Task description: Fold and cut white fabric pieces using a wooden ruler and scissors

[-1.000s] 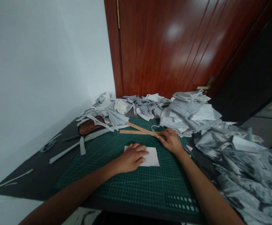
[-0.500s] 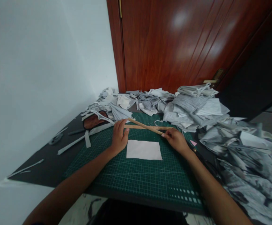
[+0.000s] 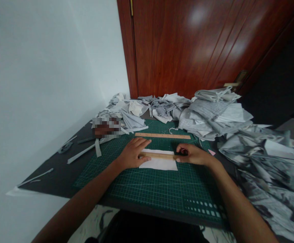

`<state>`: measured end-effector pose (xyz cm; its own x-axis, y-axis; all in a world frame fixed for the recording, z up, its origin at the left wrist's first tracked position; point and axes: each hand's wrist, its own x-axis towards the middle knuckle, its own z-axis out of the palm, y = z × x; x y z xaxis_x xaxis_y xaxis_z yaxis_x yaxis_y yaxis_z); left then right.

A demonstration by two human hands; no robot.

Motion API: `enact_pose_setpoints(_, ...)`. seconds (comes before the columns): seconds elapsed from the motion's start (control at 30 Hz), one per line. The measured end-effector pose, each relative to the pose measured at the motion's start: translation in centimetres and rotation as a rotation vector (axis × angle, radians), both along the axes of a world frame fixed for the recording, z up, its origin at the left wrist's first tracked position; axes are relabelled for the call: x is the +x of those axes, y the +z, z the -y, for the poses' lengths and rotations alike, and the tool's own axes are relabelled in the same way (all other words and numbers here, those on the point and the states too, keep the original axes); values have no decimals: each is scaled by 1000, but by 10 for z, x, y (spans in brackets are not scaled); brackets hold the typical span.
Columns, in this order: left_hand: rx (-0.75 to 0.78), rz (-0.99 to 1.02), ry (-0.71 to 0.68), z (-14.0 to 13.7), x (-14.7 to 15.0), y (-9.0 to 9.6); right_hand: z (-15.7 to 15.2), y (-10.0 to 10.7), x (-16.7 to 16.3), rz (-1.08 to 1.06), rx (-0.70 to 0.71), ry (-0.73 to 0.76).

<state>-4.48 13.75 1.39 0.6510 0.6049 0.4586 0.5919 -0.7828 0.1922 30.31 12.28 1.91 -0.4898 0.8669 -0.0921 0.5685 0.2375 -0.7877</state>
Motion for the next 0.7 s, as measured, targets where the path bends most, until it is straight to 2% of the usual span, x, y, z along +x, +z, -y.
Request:
enact_pose_setpoints(0.13,-133,-129,-51,9,19,-7,4,1,-17,128,118,28)
enact_pose_setpoints(0.23,-162,-154,-84,8,21,-8,5,2,-23,205,188,-10)
enact_pose_setpoints(0.57,-181,-125,-82,3,19,-6,10,-2,-24,284,195,-39)
enact_pose_setpoints(0.7,-95,-109,-107,7,16,-8,14,5,-25,270,196,23)
